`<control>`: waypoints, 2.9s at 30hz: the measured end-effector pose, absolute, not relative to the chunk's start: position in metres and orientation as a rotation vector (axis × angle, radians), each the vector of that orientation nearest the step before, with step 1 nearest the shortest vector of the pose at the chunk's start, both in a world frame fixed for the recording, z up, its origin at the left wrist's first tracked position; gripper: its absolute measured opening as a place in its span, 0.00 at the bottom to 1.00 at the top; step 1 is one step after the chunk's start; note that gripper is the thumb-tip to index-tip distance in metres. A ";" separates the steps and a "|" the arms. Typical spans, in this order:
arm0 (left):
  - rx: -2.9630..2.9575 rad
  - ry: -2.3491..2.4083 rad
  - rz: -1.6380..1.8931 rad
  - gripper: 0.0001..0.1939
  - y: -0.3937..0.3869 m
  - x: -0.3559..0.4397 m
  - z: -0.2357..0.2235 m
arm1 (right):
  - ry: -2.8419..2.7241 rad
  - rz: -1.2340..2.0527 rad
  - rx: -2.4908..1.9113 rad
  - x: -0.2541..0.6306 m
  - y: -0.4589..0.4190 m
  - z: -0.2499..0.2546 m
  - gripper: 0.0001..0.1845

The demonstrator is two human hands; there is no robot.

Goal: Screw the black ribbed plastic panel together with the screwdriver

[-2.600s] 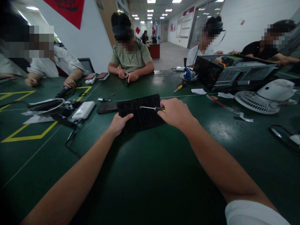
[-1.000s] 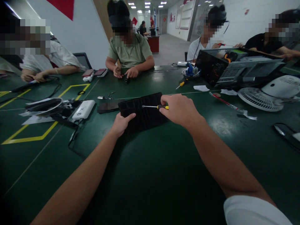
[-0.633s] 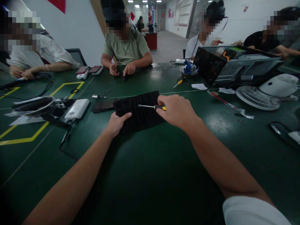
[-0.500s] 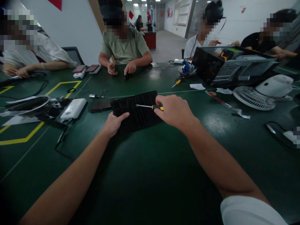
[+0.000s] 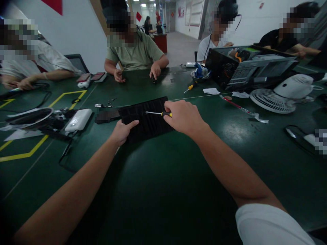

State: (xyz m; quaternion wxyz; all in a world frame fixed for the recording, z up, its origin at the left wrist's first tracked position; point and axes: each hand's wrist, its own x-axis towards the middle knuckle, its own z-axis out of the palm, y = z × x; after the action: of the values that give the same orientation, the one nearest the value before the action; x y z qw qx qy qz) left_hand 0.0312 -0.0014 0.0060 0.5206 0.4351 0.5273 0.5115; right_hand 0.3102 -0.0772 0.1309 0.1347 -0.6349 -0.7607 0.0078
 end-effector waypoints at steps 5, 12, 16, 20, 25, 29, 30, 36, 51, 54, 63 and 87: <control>1.040 1.264 1.197 0.22 -0.001 0.032 0.010 | -2.196 0.007 -1.853 0.311 -0.076 0.129 0.10; 1.050 1.251 1.233 0.23 -0.005 0.031 0.005 | -2.203 -0.017 -1.863 0.311 -0.075 0.124 0.10; 1.073 1.236 1.240 0.23 -0.007 0.030 0.002 | -2.206 -0.030 -1.866 0.311 -0.074 0.123 0.11; 1.087 1.233 1.247 0.25 -0.007 0.030 0.001 | -2.195 -0.056 -1.866 0.312 -0.074 0.123 0.11; 1.081 1.218 1.252 0.23 -0.008 0.030 0.001 | -2.185 -0.067 -1.867 0.312 -0.076 0.123 0.11; 1.072 1.217 1.239 0.24 -0.008 0.029 0.001 | -2.181 -0.059 -1.855 0.314 -0.075 0.121 0.11; 1.068 1.217 1.237 0.25 -0.008 0.029 0.001 | -2.184 -0.053 -1.851 0.314 -0.075 0.121 0.11; 1.087 1.201 1.232 0.23 -0.010 0.030 0.001 | -2.177 -0.039 -1.865 0.313 -0.075 0.121 0.12; 1.095 1.237 1.223 0.25 -0.010 0.029 0.001 | -2.173 -0.016 -1.864 0.311 -0.075 0.120 0.13; 1.095 1.234 1.226 0.25 -0.009 0.029 0.001 | -2.175 -0.017 -1.868 0.311 -0.075 0.121 0.14; 1.094 1.214 1.224 0.24 -0.010 0.029 0.002 | -2.173 -0.045 -1.837 0.313 -0.076 0.121 0.13; 1.100 1.164 1.262 0.26 -0.005 0.031 -0.005 | -1.376 0.023 -2.384 0.427 0.010 0.039 0.21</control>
State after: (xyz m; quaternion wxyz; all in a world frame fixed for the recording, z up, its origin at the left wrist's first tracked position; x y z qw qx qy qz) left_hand 0.0306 -0.0053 -0.0048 0.5238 0.4596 0.4862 0.5272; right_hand 0.4269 0.0096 0.0394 0.1932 -0.8497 -0.4906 0.0083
